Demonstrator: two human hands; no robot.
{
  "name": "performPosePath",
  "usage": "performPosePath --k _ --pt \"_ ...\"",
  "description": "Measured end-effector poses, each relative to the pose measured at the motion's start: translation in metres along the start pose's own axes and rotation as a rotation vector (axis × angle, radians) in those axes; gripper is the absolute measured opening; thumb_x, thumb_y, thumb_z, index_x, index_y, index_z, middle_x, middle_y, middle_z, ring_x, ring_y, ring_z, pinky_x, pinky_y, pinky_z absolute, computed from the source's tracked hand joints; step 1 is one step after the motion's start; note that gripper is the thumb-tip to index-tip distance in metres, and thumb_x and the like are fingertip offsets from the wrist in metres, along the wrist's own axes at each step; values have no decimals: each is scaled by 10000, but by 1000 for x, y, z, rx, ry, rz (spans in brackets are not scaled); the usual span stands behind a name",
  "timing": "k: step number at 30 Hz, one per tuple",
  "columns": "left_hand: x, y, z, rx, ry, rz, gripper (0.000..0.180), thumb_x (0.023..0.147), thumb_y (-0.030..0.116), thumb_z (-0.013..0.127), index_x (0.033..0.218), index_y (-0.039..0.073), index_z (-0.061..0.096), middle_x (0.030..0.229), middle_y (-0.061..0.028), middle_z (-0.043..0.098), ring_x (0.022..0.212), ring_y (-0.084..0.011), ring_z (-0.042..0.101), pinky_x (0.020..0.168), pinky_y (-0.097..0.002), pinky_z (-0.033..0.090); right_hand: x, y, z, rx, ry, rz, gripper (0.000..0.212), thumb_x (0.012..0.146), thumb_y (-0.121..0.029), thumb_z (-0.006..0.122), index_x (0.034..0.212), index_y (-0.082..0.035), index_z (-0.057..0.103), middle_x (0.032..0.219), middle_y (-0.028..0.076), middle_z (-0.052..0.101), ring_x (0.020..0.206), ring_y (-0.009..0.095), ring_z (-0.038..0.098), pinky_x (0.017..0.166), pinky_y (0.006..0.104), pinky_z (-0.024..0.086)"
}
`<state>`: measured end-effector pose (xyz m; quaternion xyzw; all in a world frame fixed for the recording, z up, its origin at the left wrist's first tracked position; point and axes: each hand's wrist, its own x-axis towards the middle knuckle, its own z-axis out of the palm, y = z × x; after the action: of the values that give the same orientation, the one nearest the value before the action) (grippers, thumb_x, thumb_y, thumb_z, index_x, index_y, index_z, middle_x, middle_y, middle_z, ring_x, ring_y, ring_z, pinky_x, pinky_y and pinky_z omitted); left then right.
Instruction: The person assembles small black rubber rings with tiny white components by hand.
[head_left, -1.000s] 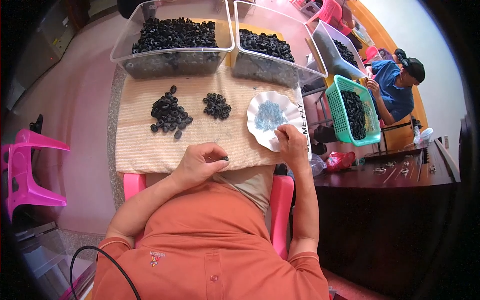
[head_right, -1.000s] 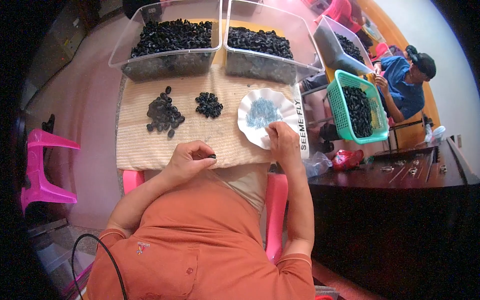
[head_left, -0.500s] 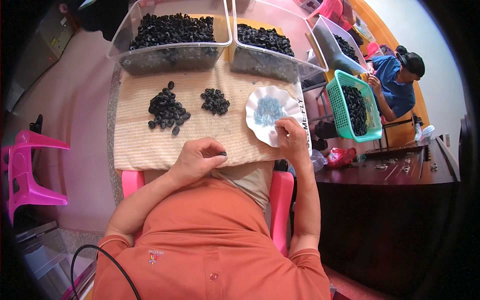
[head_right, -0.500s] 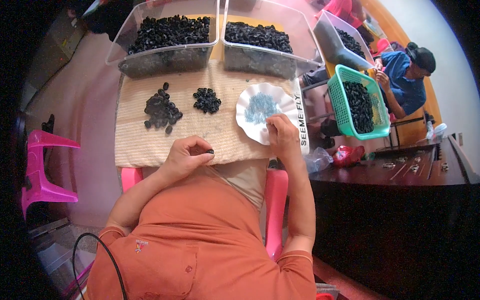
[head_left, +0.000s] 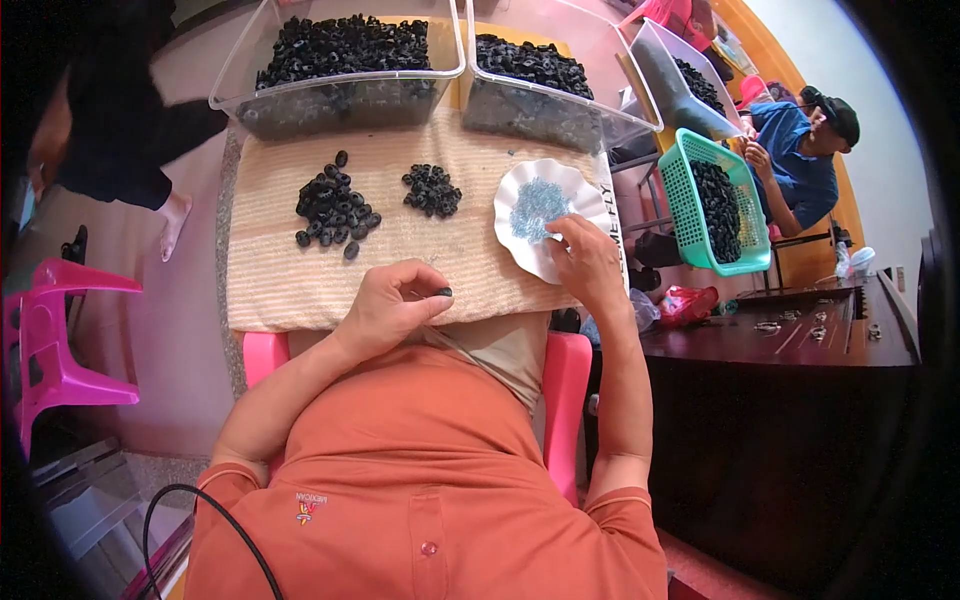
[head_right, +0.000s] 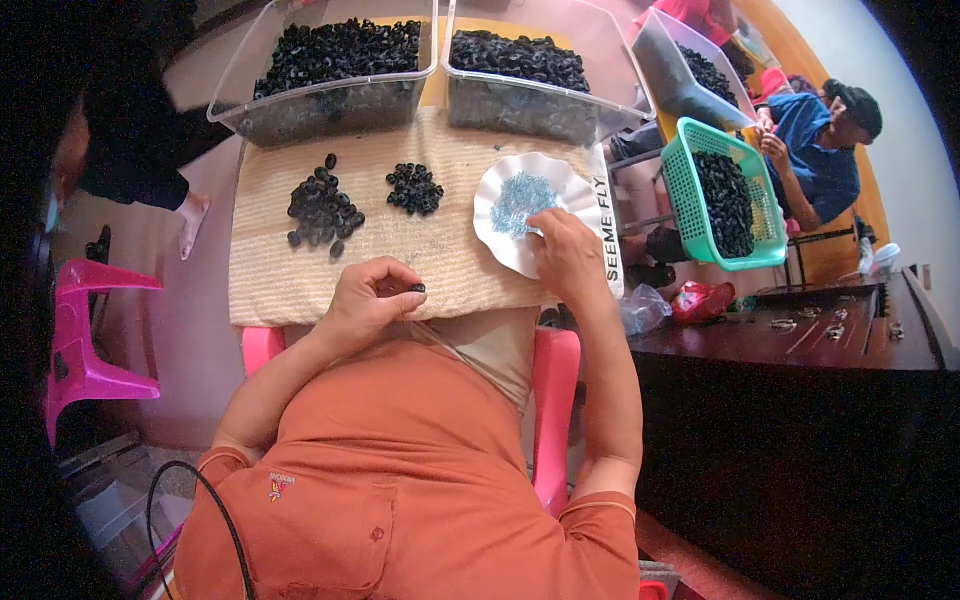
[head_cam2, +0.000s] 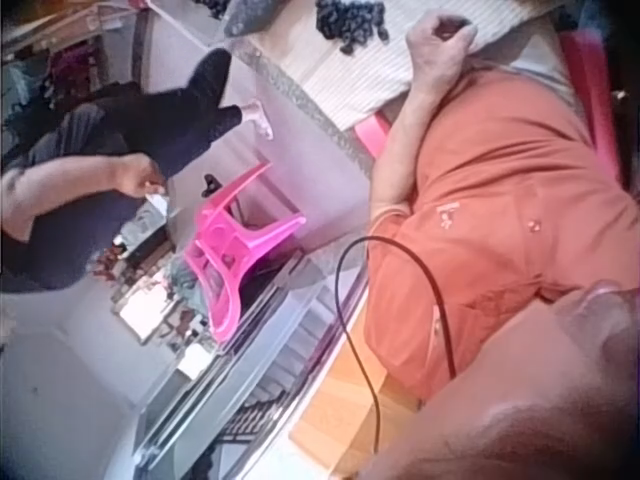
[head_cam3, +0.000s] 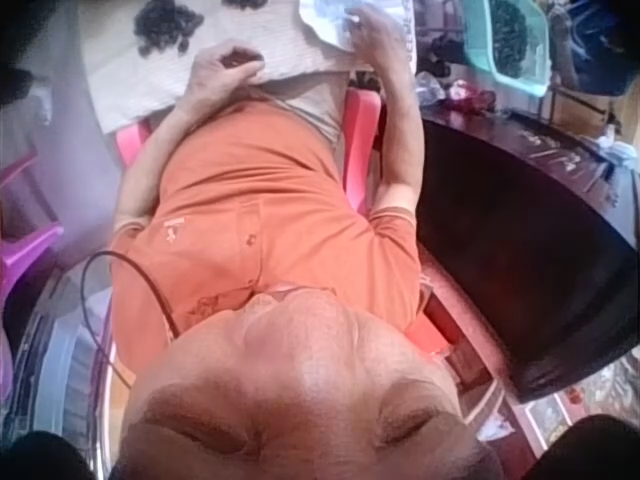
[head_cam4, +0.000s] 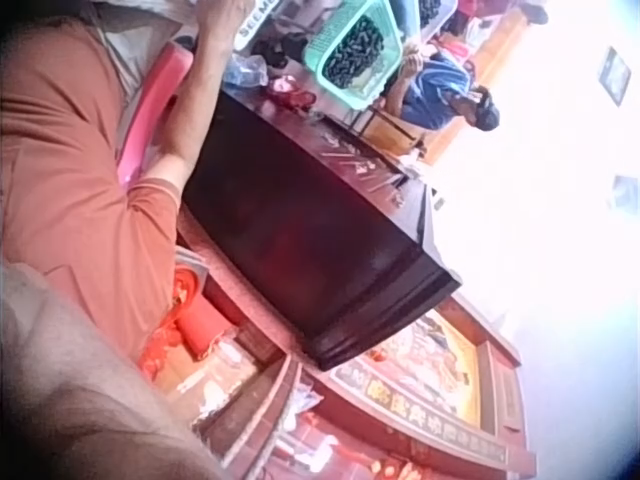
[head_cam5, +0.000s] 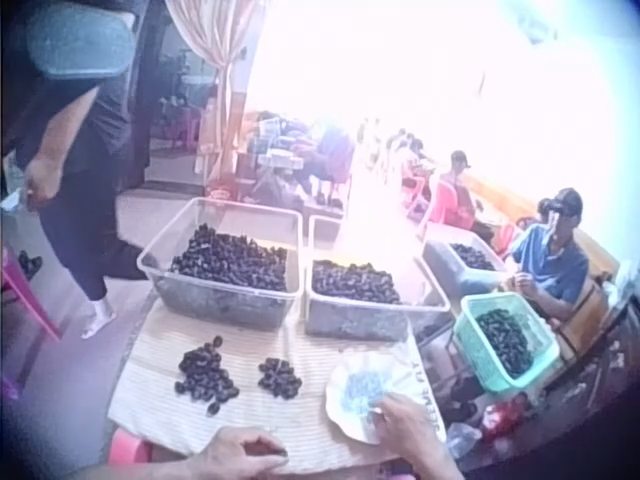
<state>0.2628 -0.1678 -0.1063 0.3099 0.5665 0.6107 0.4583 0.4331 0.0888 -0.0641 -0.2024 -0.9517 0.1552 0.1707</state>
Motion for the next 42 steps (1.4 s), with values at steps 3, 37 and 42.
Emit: performPosePath --k 3,37,42 --pt "-1 7 1 -30 13 -44 156 907 55 758 1033 -18 701 926 -23 713 835 -75 664 742 -244 557 5 -5 1 -5 -40 -30 184 833 -54 725 1013 -31 700 985 127 710 867 310 699 801 407 549" --pt "1 -3 -3 70 18 95 184 919 8 742 1098 -11 704 994 0 682 866 -42 633 745 -204 546 4 -4 10 -48 -72 -165 142 914 -22 616 1056 -9 623 940 186 623 880 410 642 779 482 517" --pt "1 -4 -2 55 56 170 247 895 27 760 1129 -20 698 1003 -49 729 924 -79 674 814 -241 561 1 -4 11 20 -32 -115 108 900 -39 668 995 -7 626 910 171 642 806 374 657 719 432 527"
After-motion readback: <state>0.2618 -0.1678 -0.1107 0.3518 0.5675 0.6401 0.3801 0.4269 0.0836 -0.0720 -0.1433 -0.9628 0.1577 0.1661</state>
